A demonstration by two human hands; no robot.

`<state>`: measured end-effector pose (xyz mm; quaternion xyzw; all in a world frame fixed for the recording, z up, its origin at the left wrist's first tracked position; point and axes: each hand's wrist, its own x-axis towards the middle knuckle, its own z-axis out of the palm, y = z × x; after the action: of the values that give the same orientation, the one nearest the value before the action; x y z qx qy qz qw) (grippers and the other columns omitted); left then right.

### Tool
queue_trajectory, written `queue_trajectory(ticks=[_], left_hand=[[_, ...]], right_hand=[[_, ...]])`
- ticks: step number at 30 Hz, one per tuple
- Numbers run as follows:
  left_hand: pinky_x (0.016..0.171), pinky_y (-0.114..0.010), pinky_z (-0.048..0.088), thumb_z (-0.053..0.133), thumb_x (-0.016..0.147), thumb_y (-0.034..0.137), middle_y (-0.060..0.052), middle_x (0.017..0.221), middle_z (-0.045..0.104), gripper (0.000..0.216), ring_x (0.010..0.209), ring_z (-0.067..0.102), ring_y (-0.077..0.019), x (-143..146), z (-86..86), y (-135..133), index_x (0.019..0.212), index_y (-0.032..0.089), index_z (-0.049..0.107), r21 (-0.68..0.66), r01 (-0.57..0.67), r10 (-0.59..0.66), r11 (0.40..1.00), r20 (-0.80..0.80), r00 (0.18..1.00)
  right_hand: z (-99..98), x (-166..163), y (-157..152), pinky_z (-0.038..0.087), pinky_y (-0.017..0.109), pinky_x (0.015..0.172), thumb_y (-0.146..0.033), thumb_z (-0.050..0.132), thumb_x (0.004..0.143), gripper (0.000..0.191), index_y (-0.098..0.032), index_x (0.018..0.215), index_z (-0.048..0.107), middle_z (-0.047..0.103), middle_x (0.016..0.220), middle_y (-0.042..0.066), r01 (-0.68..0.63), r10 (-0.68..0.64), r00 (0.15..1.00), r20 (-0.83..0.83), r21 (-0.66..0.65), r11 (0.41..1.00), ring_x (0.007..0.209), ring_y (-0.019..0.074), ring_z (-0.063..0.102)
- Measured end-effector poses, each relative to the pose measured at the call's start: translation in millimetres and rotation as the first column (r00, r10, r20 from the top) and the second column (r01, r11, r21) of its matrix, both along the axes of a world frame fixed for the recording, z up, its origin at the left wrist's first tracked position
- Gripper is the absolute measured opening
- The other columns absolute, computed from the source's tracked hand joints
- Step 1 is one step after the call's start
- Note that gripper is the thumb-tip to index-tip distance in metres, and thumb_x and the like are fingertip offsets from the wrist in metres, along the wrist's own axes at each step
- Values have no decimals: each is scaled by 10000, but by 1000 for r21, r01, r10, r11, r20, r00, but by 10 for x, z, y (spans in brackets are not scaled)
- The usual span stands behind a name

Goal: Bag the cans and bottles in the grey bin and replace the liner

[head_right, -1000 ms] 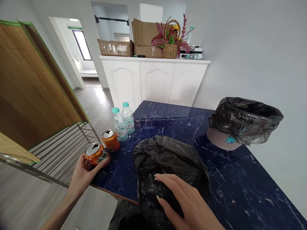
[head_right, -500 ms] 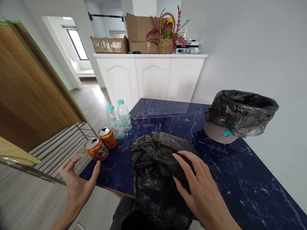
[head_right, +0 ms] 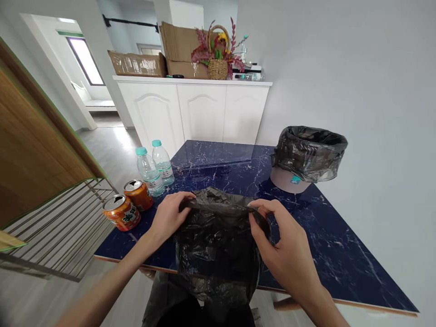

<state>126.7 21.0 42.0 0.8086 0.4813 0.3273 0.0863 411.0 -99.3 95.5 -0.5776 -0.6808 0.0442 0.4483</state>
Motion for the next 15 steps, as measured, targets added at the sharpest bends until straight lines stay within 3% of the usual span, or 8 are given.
queue_trajectory(ticks=[2, 5, 7, 11, 13, 15], left_hand=[[984, -425, 547, 531, 888, 117, -51, 1144, 789, 336, 1085, 735, -277, -44, 150, 37, 1162, 242, 682, -42, 29, -25, 999, 98, 995], [900, -359, 570, 539, 923, 206, -44, 1067, 804, 284, 1003, 756, -249, -143, 397, -4, 1161, 223, 693, -72, 46, -25, 996, 262, 965], [895, -350, 572, 569, 945, 282, -50, 1043, 804, 252, 972, 753, -242, -205, 532, -27, 1148, 209, 701, -90, 64, -31, 994, 324, 945], [915, -346, 572, 644, 965, 429, -65, 1075, 801, 284, 1000, 741, -248, -260, 709, 34, 1104, 196, 726, -151, 134, -51, 979, 458, 888], [920, -349, 574, 684, 953, 480, -54, 1049, 800, 308, 1018, 732, -255, -227, 799, 100, 1057, 196, 744, -186, 146, -24, 972, 539, 842], [911, -354, 581, 716, 942, 489, -48, 1007, 793, 314, 1013, 729, -256, -155, 929, 152, 1024, 188, 753, -210, 151, 21, 966, 646, 763]], right_hand=[[-34, 43, -17, 525, 302, 706, -419, 610, 1027, 266, -296, 1261, 584, 539, 892, 7, -22, 24, 999, 21, -73, 997, 782, 193, 605], [-193, 121, -3, 537, 313, 735, -408, 674, 961, 509, -276, 1417, 490, 512, 959, 18, -48, 66, 992, 103, -168, 985, 828, 204, 595], [-353, 197, 55, 547, 335, 762, -362, 650, 955, 574, -254, 1479, 441, 518, 1007, 36, -24, 50, 991, 126, -203, 979, 860, 217, 595], [-606, 441, 322, 566, 397, 798, -275, 502, 1003, 444, -214, 1442, 536, 554, 1062, 88, 89, -60, 990, 129, -234, 968, 897, 249, 619], [-583, 566, 491, 568, 449, 886, -258, 442, 1024, 387, -204, 1356, 631, 595, 1086, 116, 115, -93, 988, 120, -198, 973, 992, 281, 651], [-424, 640, 617, 538, 492, 1013, -287, 413, 1056, 370, -218, 1300, 683, 656, 1157, 133, 108, -101, 992, 70, -103, 989, 1138, 304, 660]])
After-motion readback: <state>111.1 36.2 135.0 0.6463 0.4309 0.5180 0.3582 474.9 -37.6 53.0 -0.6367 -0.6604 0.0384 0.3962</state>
